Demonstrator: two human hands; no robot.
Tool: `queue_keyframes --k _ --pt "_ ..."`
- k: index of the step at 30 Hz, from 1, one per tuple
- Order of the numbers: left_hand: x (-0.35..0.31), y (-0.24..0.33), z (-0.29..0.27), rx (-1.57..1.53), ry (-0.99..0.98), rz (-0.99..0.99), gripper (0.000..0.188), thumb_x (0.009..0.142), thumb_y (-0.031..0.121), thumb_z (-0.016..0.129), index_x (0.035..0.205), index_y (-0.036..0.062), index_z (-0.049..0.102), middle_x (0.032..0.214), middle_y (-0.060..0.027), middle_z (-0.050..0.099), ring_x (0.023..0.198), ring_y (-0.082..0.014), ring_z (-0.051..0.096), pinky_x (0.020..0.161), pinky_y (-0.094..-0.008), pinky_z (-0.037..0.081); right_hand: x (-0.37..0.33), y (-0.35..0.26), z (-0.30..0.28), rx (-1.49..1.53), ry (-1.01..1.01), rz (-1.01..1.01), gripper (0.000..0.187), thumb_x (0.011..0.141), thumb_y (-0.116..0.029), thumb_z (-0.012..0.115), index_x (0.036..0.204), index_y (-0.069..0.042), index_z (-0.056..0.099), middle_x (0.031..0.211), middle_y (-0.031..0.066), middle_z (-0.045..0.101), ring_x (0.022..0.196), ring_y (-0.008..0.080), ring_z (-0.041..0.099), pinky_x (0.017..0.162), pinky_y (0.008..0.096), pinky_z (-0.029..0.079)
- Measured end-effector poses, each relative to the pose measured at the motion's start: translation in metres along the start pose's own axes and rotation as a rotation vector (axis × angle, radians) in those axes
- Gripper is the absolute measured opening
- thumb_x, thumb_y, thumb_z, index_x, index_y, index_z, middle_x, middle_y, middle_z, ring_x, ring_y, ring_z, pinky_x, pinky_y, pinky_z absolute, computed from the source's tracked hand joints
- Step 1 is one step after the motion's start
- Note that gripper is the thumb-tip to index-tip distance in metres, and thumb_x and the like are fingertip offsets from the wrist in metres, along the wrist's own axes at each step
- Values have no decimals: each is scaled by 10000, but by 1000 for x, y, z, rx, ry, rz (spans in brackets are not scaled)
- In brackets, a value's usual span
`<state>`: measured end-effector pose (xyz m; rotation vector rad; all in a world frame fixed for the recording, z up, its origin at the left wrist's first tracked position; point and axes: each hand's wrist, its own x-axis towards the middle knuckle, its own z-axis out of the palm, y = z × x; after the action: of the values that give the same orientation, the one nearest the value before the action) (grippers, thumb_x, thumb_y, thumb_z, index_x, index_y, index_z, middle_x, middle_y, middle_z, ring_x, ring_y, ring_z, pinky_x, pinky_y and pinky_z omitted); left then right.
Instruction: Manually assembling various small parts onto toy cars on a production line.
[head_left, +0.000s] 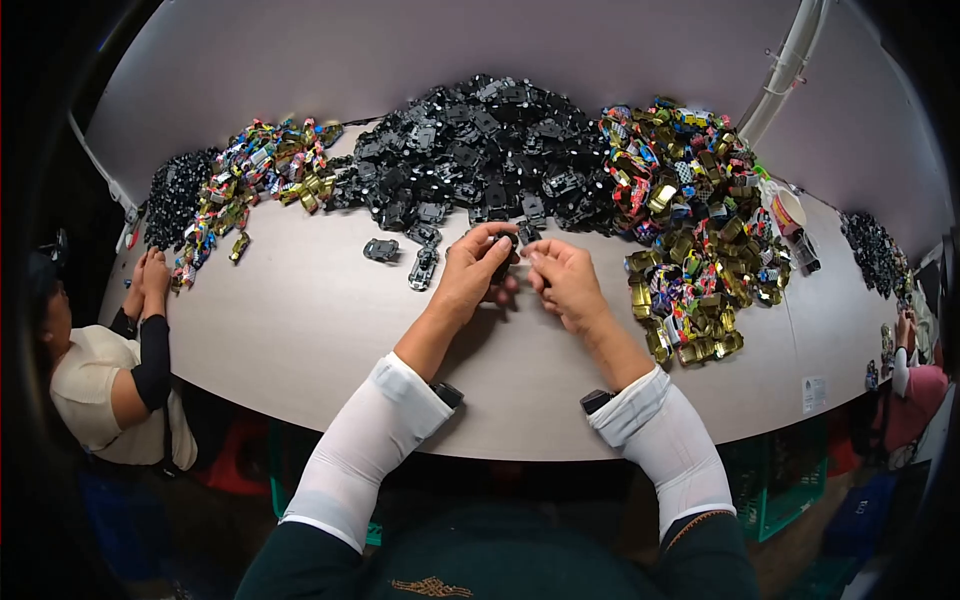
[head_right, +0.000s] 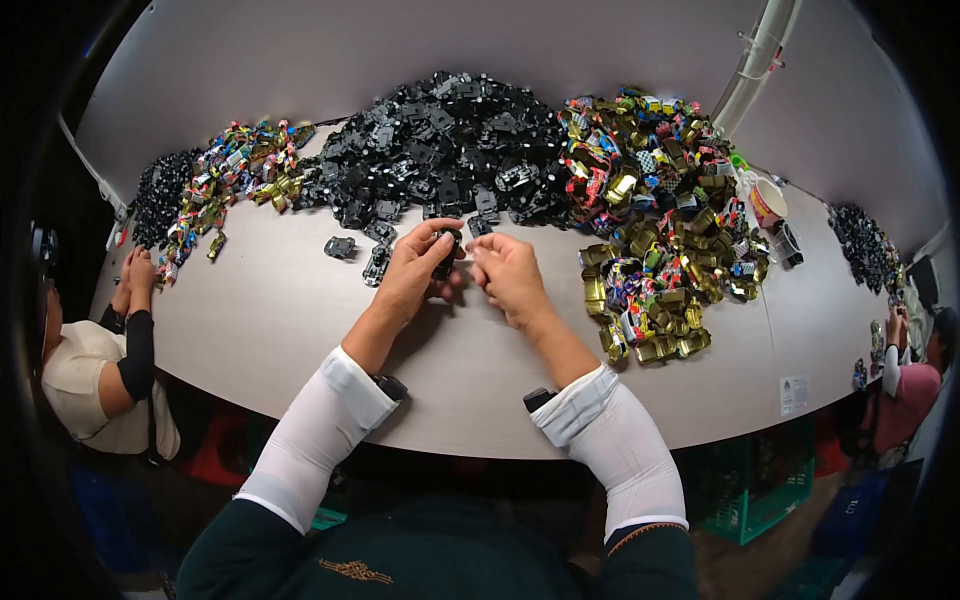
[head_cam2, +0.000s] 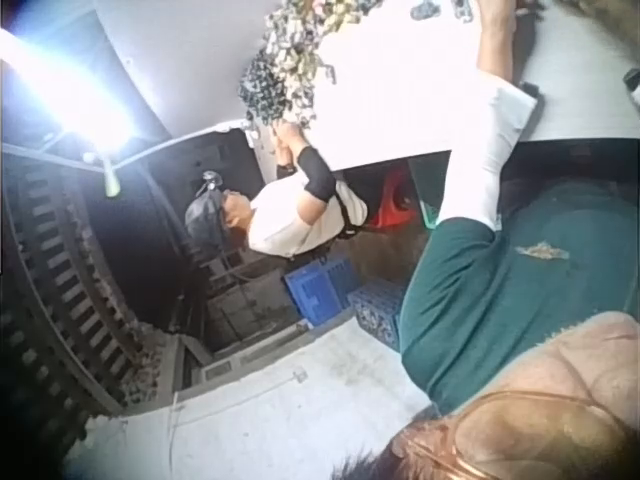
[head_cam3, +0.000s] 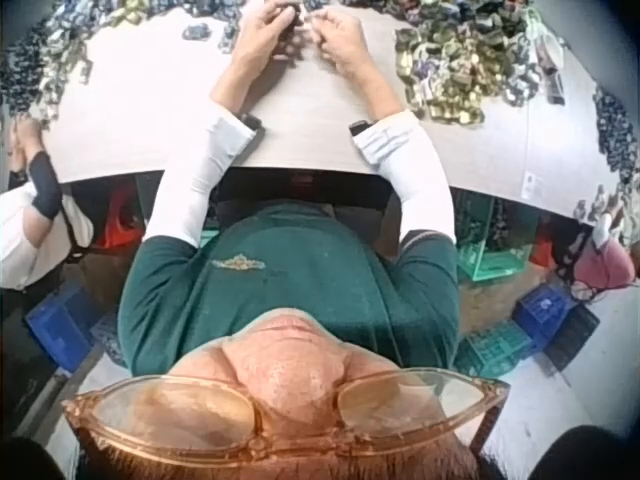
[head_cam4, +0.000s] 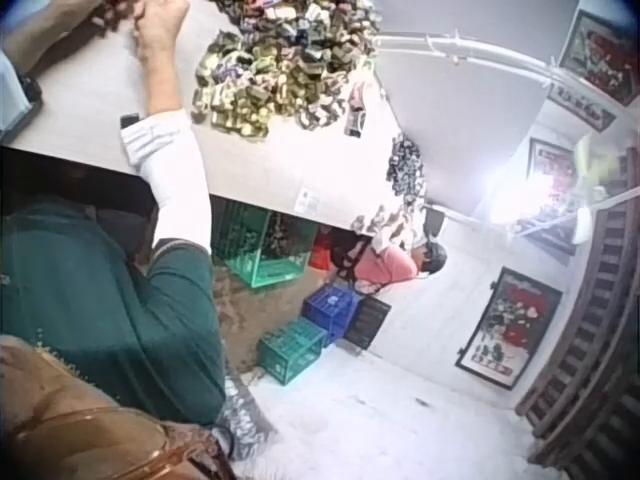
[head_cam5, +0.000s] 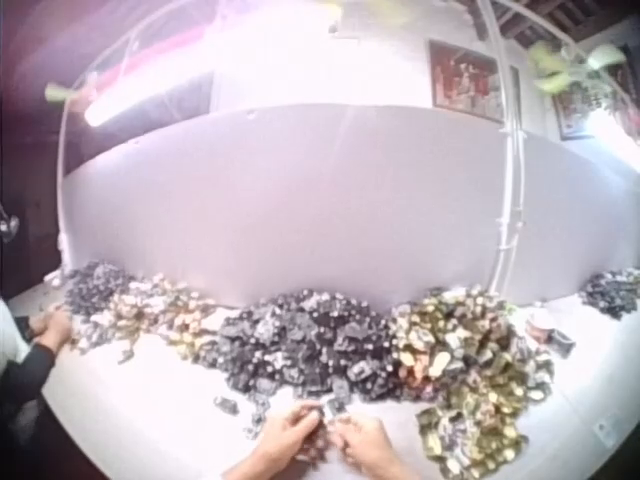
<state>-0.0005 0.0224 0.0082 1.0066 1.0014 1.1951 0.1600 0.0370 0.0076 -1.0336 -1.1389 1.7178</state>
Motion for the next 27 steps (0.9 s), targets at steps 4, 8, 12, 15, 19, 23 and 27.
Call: queue_keyframes --k 4,8,12,15,19,23,27 --pt "3 -5 -2 200 -160 21 243 958 179 487 1178 88 535 779 -4 597 548 -51 528 404 -176 368 1 -2 -14 278 -141 126 112 940 -142 497 922 -43 544 612 4 507 385 32 323 319 182 238" --pt "4 -9 -4 185 -132 3 168 944 149 500 1088 71 539 751 -28 602 505 -59 518 380 -189 354 3 0 -15 307 -141 152 116 938 -139 508 881 -43 535 610 6 505 385 29 319 316 180 231" --pt "4 -12 -2 211 -129 26 115 937 138 515 1015 56 531 733 -36 607 491 -60 509 376 -191 348 2 4 -13 266 -129 133 133 936 -136 525 844 -40 527 607 10 507 384 26 320 314 182 228" --pt "6 -14 -4 226 -129 32 112 937 135 516 1010 52 534 729 -37 605 484 -61 503 379 -193 349 2 5 -11 228 -112 113 145 935 -138 534 831 -37 534 599 13 512 376 24 316 313 183 225" --pt "6 -13 -5 228 -133 9 96 939 130 517 1007 66 537 732 -29 600 499 -49 485 394 -183 337 1 3 -8 169 -93 91 170 934 -143 542 808 -30 557 586 16 524 373 19 322 313 180 222" --pt "9 -20 -6 260 -129 31 82 936 124 520 985 64 546 724 -24 597 514 -42 484 409 -183 348 0 7 -7 49 -78 54 167 932 -144 547 824 -22 586 584 14 529 382 15 335 317 179 227" --pt "12 -27 -6 285 -108 56 75 932 115 524 957 53 556 709 -26 595 501 -48 480 413 -193 361 0 7 -6 -131 -27 28 155 933 -136 538 856 -22 610 580 8 526 384 16 338 320 185 229"
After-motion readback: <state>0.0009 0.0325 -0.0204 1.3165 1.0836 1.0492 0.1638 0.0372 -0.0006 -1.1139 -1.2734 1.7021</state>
